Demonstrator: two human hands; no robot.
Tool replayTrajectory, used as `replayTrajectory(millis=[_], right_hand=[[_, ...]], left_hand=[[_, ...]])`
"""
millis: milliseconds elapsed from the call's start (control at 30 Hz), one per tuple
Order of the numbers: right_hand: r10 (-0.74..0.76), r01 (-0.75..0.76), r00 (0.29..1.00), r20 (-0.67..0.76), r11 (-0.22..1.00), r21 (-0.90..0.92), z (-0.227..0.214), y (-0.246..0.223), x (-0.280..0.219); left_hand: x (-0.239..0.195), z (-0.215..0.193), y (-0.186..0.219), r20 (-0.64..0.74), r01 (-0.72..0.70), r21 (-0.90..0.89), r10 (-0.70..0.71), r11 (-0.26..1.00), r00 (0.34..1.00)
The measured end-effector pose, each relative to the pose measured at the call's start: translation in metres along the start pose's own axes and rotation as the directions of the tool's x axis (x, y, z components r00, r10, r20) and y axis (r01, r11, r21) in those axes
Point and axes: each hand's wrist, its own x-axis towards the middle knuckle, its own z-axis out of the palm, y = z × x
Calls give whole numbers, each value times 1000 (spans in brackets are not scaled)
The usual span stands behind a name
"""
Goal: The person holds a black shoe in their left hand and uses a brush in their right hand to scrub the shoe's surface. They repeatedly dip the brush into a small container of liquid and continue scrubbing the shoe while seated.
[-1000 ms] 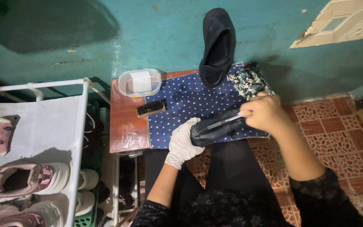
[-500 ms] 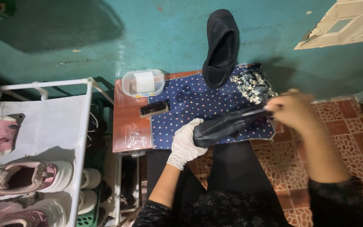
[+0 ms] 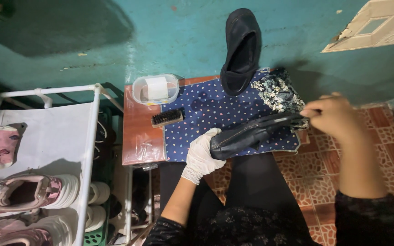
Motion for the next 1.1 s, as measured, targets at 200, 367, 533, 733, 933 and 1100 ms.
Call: replayTrajectory(millis=[200,367,533,733,933,1100], right_hand=[[-140,144,990,34,976,-162,13,-17,0],[-693,655,653,-307,720,-229,91,25,60],[-722,663,627,-292,691,-288,113,15,69],[-760,687,570,-311,649,-327,151,-1,67],[-782,706,437,-444,604,-369,158,0,50],[-765,727,437,-473,610,-315,157,11,59]], left_hand=[[-1,2,-3,-27,-53,1,53,999,998],[2,-2,2,16,75,-47,-74,996,997],[5,-8,12,55,141,-22,-140,990,989],[6,-26,53,71,272,-134,-264,953,962],[5,-17,35,49,230,-60,-227,971,973],[5,-13,27,54,193,-3,-192,981,980]])
